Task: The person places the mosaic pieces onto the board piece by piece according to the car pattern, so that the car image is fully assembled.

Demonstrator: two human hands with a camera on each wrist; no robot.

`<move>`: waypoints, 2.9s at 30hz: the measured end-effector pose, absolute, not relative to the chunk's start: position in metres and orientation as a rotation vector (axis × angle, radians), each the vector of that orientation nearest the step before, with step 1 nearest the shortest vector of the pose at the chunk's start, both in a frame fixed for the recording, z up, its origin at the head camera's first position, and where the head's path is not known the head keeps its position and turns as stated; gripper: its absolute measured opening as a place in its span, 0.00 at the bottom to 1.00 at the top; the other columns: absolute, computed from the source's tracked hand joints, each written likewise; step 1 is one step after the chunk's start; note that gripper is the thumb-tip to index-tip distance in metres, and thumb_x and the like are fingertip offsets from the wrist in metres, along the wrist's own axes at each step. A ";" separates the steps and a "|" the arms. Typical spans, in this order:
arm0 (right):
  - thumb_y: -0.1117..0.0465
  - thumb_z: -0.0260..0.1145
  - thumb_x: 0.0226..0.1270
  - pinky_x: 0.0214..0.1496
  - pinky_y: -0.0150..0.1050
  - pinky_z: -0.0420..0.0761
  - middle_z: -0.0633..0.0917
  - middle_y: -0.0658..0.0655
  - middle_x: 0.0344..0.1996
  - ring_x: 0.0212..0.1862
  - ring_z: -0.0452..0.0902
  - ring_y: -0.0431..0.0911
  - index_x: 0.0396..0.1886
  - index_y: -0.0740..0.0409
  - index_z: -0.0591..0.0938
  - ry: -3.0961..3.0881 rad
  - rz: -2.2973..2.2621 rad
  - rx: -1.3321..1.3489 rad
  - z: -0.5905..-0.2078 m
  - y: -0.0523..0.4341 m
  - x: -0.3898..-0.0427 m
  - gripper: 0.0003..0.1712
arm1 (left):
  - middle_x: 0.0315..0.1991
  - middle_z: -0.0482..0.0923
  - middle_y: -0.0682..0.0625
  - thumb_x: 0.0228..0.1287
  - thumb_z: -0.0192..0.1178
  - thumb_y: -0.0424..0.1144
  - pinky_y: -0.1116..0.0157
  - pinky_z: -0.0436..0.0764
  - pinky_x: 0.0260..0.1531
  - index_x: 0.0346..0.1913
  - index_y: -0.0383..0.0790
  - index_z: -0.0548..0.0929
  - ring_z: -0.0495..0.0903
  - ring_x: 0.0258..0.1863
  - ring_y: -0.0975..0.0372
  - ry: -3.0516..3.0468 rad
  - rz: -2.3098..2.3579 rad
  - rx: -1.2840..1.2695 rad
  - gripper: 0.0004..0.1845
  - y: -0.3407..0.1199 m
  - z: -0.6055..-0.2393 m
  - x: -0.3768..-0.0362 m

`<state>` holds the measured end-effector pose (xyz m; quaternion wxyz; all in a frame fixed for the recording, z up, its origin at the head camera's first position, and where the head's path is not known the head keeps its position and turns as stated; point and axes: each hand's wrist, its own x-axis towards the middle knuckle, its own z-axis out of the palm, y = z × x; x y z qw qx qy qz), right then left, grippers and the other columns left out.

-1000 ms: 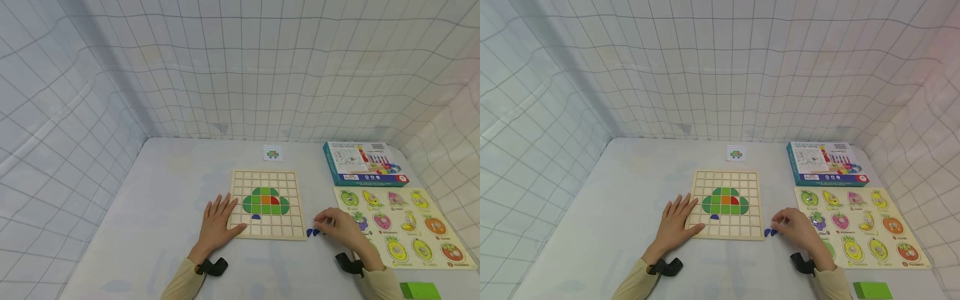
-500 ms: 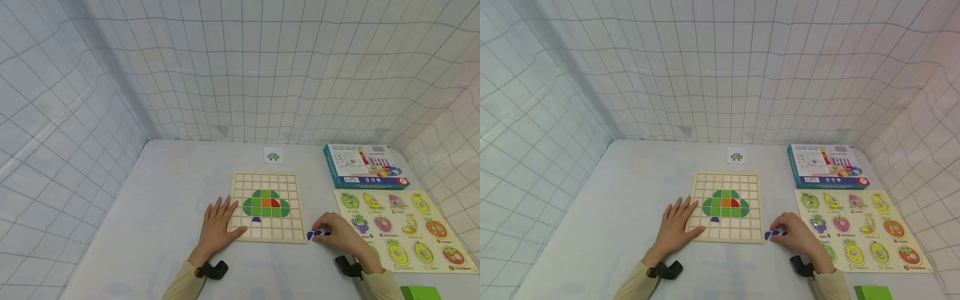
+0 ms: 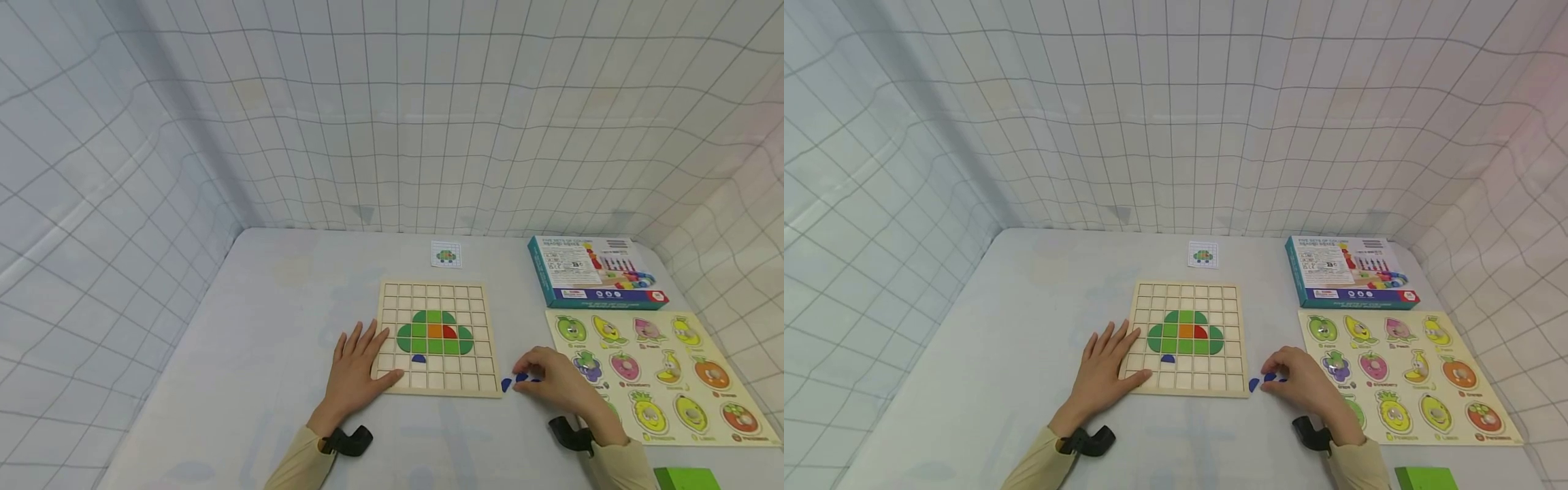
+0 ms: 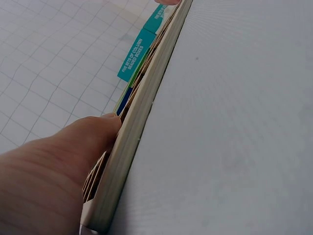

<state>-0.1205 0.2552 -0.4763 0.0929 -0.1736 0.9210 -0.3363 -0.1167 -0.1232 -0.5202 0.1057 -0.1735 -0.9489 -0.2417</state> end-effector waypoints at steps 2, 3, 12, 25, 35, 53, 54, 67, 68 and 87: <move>0.57 0.77 0.50 0.41 0.36 0.76 0.79 0.43 0.32 0.36 0.72 0.41 0.34 0.49 0.84 2.716 -0.990 -0.535 -0.475 0.258 -0.121 0.12 | 0.71 0.57 0.44 0.56 0.59 0.63 0.46 0.44 0.65 0.70 0.45 0.67 0.49 0.71 0.47 -2.784 -0.712 -0.516 0.42 -0.123 -0.520 -0.117; 0.57 0.77 0.50 0.41 0.36 0.76 0.79 0.43 0.33 0.36 0.72 0.41 0.34 0.50 0.84 2.708 -0.986 -0.551 -0.475 0.259 -0.121 0.12 | 0.71 0.57 0.44 0.56 0.59 0.63 0.46 0.44 0.65 0.70 0.45 0.67 0.49 0.71 0.47 -2.780 -0.711 -0.518 0.42 -0.123 -0.520 -0.117; 0.63 0.74 0.53 0.36 0.34 0.74 0.78 0.43 0.28 0.32 0.71 0.40 0.32 0.50 0.83 2.722 -0.966 -0.574 -0.475 0.263 -0.122 0.08 | 0.72 0.55 0.45 0.57 0.59 0.63 0.46 0.43 0.66 0.71 0.45 0.66 0.47 0.72 0.49 -2.798 -0.715 -0.526 0.42 -0.121 -0.519 -0.119; 0.64 0.74 0.53 0.26 0.33 0.68 0.73 0.47 0.21 0.27 0.68 0.42 0.28 0.55 0.79 2.620 -0.964 -0.464 -0.467 0.255 -0.133 0.09 | 0.72 0.56 0.44 0.56 0.60 0.63 0.46 0.42 0.66 0.70 0.45 0.66 0.47 0.72 0.48 -2.807 -0.716 -0.514 0.42 -0.121 -0.517 -0.117; 0.63 0.76 0.50 0.25 0.32 0.69 0.75 0.48 0.20 0.26 0.69 0.43 0.27 0.57 0.80 2.506 -0.989 -0.440 -0.465 0.257 -0.142 0.10 | 0.72 0.56 0.44 0.56 0.59 0.64 0.45 0.44 0.65 0.70 0.45 0.66 0.48 0.71 0.48 -2.798 -0.704 -0.524 0.42 -0.122 -0.519 -0.117; 0.62 0.74 0.53 0.25 0.33 0.67 0.73 0.49 0.21 0.26 0.68 0.43 0.29 0.55 0.78 2.590 -0.975 -0.387 -0.470 0.254 -0.137 0.11 | 0.72 0.54 0.46 0.57 0.59 0.64 0.48 0.42 0.66 0.71 0.47 0.65 0.46 0.72 0.51 -2.826 -0.716 -0.510 0.42 -0.123 -0.519 -0.116; 0.62 0.74 0.53 0.25 0.33 0.67 0.73 0.49 0.21 0.26 0.68 0.43 0.29 0.55 0.78 2.589 -0.975 -0.386 -0.470 0.253 -0.137 0.11 | 0.72 0.54 0.46 0.57 0.59 0.63 0.47 0.42 0.66 0.71 0.47 0.65 0.46 0.72 0.50 -2.825 -0.715 -0.510 0.42 -0.123 -0.519 -0.116; 0.64 0.73 0.54 0.24 0.33 0.67 0.72 0.48 0.20 0.26 0.67 0.43 0.28 0.55 0.76 2.582 -0.934 -0.444 -0.468 0.252 -0.140 0.11 | 0.71 0.58 0.43 0.56 0.60 0.63 0.45 0.45 0.65 0.69 0.44 0.67 0.50 0.70 0.46 -2.765 -0.712 -0.531 0.42 -0.123 -0.519 -0.116; 0.64 0.73 0.54 0.24 0.33 0.67 0.72 0.48 0.20 0.26 0.68 0.43 0.28 0.55 0.76 2.582 -0.934 -0.448 -0.468 0.252 -0.140 0.11 | 0.71 0.58 0.43 0.56 0.60 0.63 0.45 0.45 0.65 0.70 0.44 0.67 0.50 0.71 0.46 -2.768 -0.708 -0.531 0.42 -0.123 -0.520 -0.116; 0.65 0.73 0.54 0.25 0.32 0.70 0.74 0.47 0.21 0.26 0.69 0.43 0.28 0.54 0.77 2.646 -0.974 -0.472 -0.470 0.257 -0.135 0.11 | 0.72 0.55 0.46 0.56 0.60 0.63 0.47 0.42 0.66 0.71 0.46 0.66 0.47 0.72 0.49 -2.809 -0.718 -0.514 0.42 -0.122 -0.519 -0.117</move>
